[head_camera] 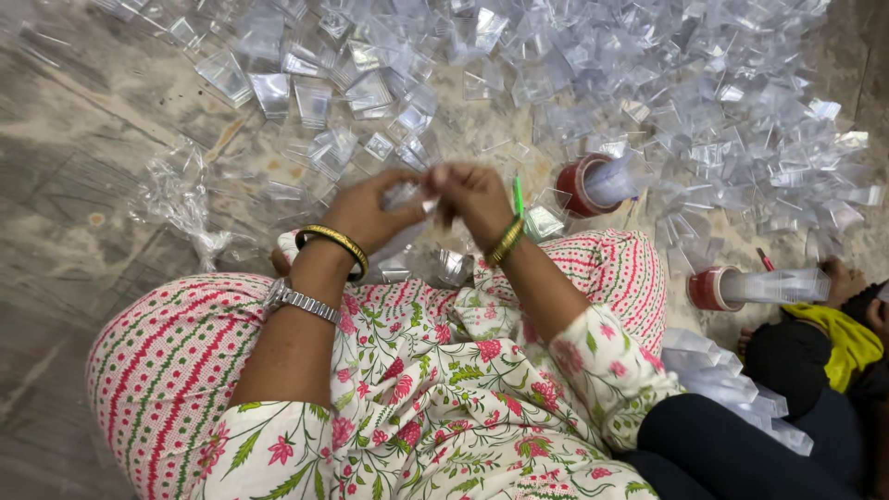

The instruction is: The person sits on the floor among scattered clear plastic cups, stacking cups one at a time into piles and marking a tally with a green pen. They gather cups from the floor, form stacks, and set completed stacks aside.

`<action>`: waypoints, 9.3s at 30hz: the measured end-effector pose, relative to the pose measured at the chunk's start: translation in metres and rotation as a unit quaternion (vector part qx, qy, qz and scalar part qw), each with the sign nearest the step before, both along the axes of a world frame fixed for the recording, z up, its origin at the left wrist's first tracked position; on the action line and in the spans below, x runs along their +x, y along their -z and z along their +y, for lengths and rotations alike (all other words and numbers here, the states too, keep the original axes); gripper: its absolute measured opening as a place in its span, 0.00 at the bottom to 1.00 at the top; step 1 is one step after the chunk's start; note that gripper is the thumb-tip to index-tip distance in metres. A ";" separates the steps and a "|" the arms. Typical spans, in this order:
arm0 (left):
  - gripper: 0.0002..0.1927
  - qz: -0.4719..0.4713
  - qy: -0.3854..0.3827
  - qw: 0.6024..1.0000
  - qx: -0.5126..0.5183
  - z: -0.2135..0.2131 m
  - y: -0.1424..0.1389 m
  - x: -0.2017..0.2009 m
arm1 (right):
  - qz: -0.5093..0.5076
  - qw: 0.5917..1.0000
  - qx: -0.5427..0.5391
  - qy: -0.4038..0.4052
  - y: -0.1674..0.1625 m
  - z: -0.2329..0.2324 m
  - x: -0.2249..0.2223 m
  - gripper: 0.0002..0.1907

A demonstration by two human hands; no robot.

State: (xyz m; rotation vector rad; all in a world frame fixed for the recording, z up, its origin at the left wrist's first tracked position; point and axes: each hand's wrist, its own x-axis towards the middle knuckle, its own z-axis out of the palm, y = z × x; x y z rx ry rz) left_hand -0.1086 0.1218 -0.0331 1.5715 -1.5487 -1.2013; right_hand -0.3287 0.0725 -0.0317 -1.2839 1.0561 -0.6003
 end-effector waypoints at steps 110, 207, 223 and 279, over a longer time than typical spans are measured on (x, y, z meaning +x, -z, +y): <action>0.40 -0.039 -0.114 0.992 0.026 -0.004 -0.013 0.001 | -0.033 0.997 -0.028 0.072 -0.003 -0.039 0.015 0.10; 0.31 0.343 -0.053 0.938 0.025 0.002 -0.020 -0.008 | -0.088 0.992 -0.091 0.029 -0.065 0.053 0.032 0.44; 0.21 0.410 -0.096 0.903 0.089 0.006 -0.019 0.000 | -0.204 0.979 0.000 -0.007 -0.073 0.046 0.023 0.53; 0.36 0.648 -0.348 0.676 -0.044 -0.015 0.002 -0.014 | 0.123 0.958 -0.165 0.200 -0.017 -0.013 -0.008 0.11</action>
